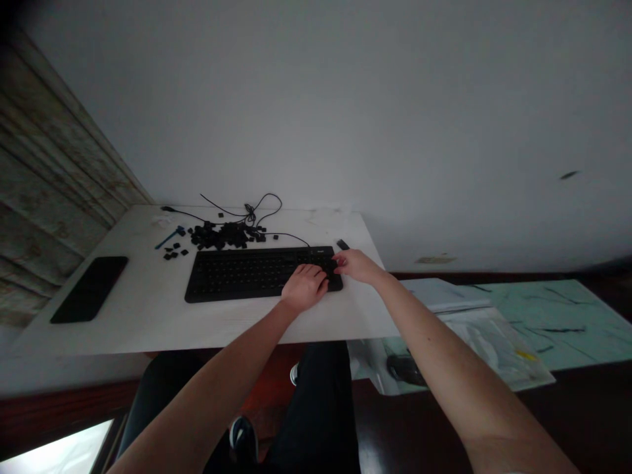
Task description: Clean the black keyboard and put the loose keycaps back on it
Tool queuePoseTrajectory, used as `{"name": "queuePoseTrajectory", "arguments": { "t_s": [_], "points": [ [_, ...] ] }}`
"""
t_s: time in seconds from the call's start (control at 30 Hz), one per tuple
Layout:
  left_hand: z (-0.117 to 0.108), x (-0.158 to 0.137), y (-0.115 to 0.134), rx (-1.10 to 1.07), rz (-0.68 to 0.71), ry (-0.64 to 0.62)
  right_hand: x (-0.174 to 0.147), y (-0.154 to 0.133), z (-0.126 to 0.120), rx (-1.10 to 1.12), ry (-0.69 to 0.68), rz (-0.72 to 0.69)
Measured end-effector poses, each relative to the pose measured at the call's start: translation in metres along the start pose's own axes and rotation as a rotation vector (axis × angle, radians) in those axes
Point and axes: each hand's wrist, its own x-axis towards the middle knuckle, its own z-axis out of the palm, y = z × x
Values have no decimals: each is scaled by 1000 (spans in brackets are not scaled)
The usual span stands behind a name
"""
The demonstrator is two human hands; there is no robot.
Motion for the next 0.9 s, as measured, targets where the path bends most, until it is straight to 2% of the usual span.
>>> {"name": "queuePoseTrajectory", "arguments": {
  "t_s": [0.5, 0.77, 0.9],
  "points": [
    [-2, 0, 0, -3, 0, 5, 2, -4, 1, -8, 9, -12],
    [-2, -1, 1, 3, 2, 15, 1, -10, 1, -100, 17, -32],
    [-2, -1, 0, 10, 10, 14, 1, -16, -1, -212, -34, -46]
  ]
}}
